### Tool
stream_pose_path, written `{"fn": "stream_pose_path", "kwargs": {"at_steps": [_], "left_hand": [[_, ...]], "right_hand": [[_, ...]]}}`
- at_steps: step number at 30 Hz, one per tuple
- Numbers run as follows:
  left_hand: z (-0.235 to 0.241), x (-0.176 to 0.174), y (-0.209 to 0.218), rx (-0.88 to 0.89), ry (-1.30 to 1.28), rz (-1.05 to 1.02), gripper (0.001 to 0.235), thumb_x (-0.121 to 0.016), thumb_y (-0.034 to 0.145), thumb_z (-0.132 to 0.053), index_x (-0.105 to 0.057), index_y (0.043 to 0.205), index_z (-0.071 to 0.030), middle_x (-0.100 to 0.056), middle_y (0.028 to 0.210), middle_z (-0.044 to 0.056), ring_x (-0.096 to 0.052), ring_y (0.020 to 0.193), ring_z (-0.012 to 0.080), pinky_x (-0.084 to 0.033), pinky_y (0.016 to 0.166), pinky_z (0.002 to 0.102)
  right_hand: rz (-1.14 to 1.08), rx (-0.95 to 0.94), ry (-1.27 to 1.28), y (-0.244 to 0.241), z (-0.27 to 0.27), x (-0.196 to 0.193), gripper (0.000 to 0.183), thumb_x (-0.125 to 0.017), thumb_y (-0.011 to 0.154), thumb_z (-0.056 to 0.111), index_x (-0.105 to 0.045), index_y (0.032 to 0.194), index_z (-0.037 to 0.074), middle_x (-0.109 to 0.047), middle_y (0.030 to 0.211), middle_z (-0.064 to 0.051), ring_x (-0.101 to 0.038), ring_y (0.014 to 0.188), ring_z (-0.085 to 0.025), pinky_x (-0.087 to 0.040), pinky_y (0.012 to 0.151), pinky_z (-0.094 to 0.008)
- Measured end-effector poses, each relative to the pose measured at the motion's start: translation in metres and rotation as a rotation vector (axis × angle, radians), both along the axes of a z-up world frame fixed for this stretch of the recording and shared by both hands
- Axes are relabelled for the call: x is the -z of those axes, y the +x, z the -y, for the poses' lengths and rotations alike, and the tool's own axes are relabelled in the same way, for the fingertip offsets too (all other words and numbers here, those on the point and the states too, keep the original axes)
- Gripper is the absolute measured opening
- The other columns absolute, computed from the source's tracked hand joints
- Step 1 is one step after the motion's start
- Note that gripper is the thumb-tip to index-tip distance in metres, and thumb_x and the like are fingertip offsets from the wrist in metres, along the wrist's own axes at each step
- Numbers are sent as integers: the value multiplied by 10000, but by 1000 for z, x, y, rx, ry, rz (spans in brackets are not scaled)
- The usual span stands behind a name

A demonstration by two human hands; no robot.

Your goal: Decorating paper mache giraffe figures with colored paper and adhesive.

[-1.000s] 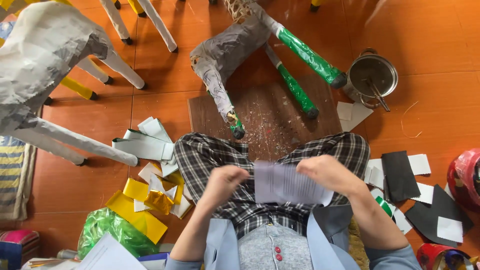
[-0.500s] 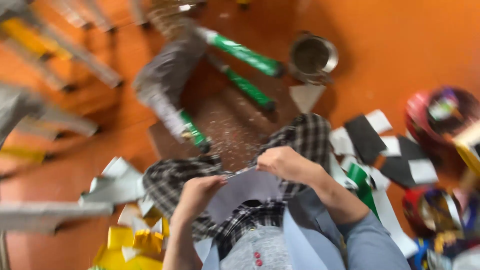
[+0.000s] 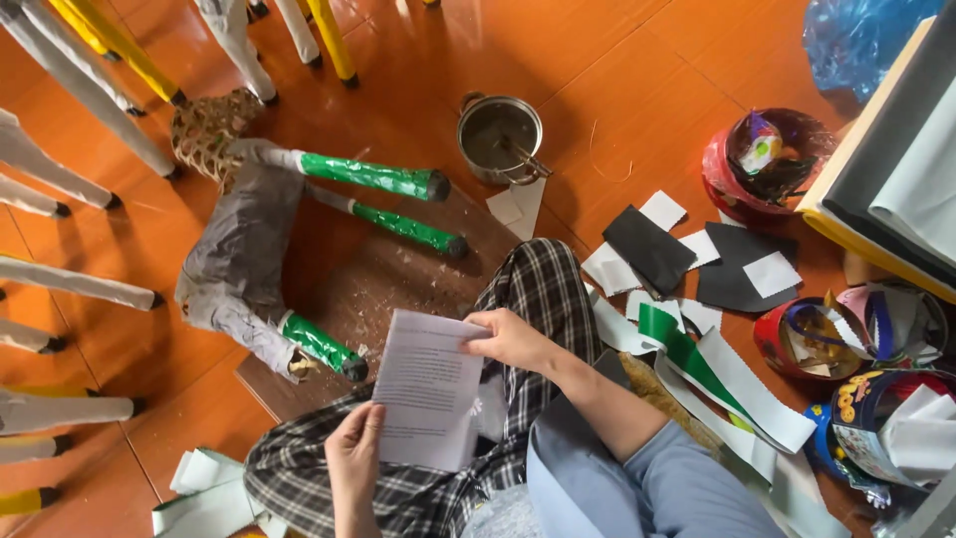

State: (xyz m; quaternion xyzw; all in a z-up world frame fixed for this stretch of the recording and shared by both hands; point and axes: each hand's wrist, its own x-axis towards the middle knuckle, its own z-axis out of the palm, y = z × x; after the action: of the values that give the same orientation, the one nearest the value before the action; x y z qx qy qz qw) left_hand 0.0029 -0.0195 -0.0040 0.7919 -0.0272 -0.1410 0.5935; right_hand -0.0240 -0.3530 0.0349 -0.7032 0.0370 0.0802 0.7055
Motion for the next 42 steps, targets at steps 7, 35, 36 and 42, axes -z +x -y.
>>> {"fn": "stream_pose_path", "kwargs": {"at_steps": [7,35,36,42], "left_hand": [[47,-58,16,289,-163,-393,338,-682,901,-92,-687,1228,-9,-781,989,25,-688,895,96,-552,814,252],[-45,67,-9,-152,-462,-720,427,-627,972,-229,-630,1287,60,-752,1150,164,-706,993,217,-568,897,376],[-44,66,-10,-150,-454,-739,424,-626,975,-234,-633,1282,58,-753,1146,166,-706,995,216,-570,900,377],[-39,68,-11,-75,-573,-692,410,-628,973,-222,-634,1272,60,-746,1150,152,-707,1005,212,-571,904,375]], "right_hand": [[-147,47,0,-2,31,6,134,-751,955,136,-762,1011,15,-632,772,-6,-506,691,-64,-413,630,-257],[-734,914,-880,-93,247,179,372,-571,1136,301,-751,992,8,-732,881,-210,-741,851,-362,-625,804,-527],[-440,984,-1169,-93,250,175,306,-615,1119,258,-748,982,18,-716,910,-186,-694,920,-351,-582,872,-503],[419,889,-1078,-30,129,64,132,-631,1032,90,-657,952,-12,-601,968,-150,-590,925,-326,-504,816,-437]]}}
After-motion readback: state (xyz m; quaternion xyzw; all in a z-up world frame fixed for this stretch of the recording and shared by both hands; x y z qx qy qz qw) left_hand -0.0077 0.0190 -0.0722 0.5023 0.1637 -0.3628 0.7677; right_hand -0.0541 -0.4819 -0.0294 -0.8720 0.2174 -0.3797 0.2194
